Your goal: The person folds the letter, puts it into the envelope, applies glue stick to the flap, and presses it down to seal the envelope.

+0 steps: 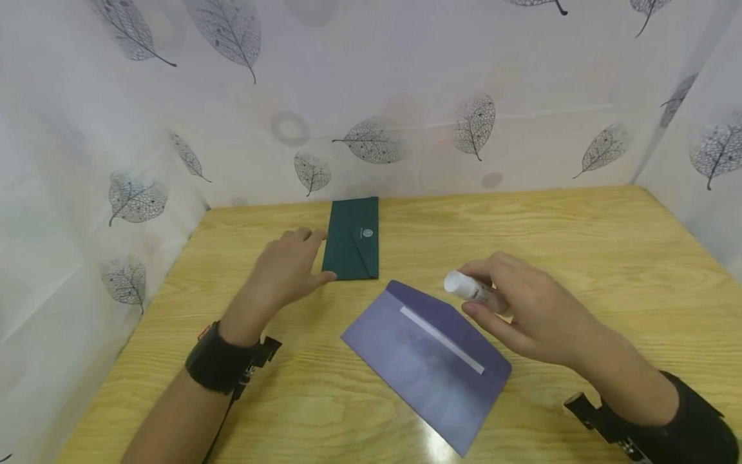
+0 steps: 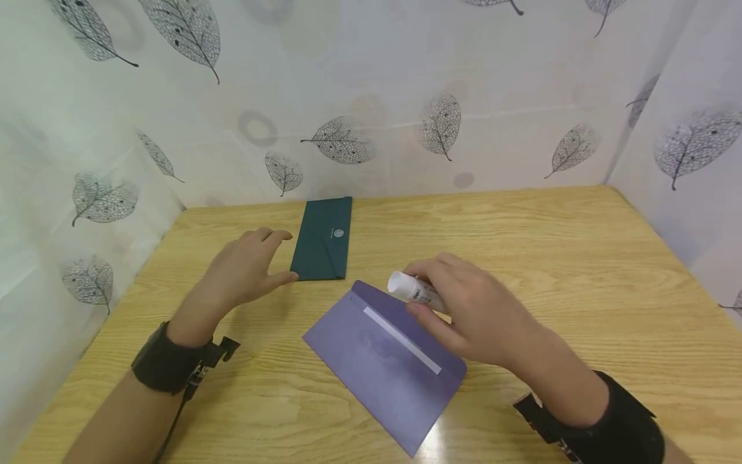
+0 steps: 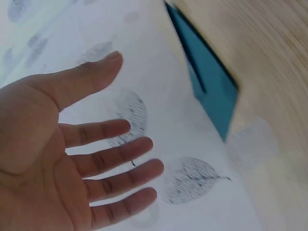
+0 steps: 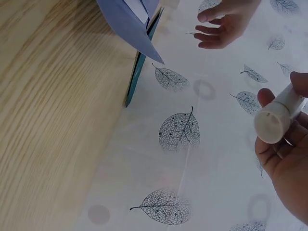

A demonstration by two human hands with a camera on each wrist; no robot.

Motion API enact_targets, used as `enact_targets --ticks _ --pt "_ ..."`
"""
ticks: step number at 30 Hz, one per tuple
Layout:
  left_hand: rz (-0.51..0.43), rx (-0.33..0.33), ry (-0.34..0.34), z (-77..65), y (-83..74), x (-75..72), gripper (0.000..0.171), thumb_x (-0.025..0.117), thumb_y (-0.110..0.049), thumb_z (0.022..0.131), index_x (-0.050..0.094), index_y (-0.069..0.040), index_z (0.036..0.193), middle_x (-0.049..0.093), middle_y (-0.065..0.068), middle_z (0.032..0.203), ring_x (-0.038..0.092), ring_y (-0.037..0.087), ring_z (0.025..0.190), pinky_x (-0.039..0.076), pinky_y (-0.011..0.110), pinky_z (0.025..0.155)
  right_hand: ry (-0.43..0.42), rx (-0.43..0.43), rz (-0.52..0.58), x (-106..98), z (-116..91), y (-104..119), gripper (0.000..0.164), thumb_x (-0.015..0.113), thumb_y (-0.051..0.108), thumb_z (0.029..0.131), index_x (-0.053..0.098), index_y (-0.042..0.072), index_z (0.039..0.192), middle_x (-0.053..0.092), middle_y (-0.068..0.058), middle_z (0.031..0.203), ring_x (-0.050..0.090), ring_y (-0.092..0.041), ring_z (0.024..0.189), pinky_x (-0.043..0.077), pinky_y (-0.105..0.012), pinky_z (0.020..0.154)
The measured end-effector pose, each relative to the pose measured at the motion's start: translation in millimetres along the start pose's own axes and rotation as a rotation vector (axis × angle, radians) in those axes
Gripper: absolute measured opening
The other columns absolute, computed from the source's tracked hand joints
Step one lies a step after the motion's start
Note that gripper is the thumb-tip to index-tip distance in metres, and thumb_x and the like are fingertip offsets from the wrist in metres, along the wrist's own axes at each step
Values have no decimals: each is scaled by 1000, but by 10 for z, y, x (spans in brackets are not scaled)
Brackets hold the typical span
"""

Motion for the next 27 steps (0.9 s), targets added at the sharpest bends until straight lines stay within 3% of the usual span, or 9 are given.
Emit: enact_targets --ticks 6,8,12,16,19,23,27 --pt "-150 257 -207 -163 -581 -270 48 73 -32 92 62 -2 127 67 14 122 65 31 113 54 45 94 -4 33 75 40 -7 -33 44 47 47 102 61 6 112 64 5 98 61 -8 83 46 -12 78" --pt "-238 344 -215 -217 -784 -265 38 67 -29 96 63 -3 124 69 10 117 66 25 109 55 40 92 -3 41 149 55 -15 -34 42 51 45 100 61 6 113 67 4 102 65 -9 90 49 -12 86" --pt "-528 531 -99 -316 -1193 -130 32 54 -24 104 59 -4 128 67 6 120 64 16 108 54 33 94 7 18 532 96 -16 18 28 67 15 95 59 -1 116 69 -7 112 67 -13 107 53 -20 93" --pt "-743 703 18 -433 -1491 -18 35 50 -23 105 49 -5 136 61 4 128 59 12 114 52 27 96 40 -50 899 140 -4 132 35 65 -16 86 54 -11 119 66 -15 125 63 -21 121 54 -30 97" --pt "-815 796 63 -503 -1615 28 32 52 -16 104 49 -4 133 61 4 123 58 11 111 51 22 93 62 -87 982 175 -4 204 34 62 -17 88 52 -11 121 65 -14 129 61 -24 125 54 -31 97" --pt "-888 863 141 -565 -1705 92 22 53 -6 102 53 -1 124 64 10 113 60 10 104 51 19 92 92 -128 995 226 -4 297 35 61 -13 90 52 -10 124 64 -14 131 61 -23 124 57 -31 90" --pt "-935 891 130 -582 -1719 65 18 56 -3 100 59 -1 117 69 9 107 63 8 98 53 19 88 66 -161 990 216 16 355 35 63 -8 91 52 -13 124 64 -16 129 64 -22 119 58 -30 88"
Point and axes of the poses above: each hand's wrist, its own z-axis towards the middle knuckle, its own x-axis out of the palm, y = z × x, the point moved 10 cm from there along z, towards the middle knuckle
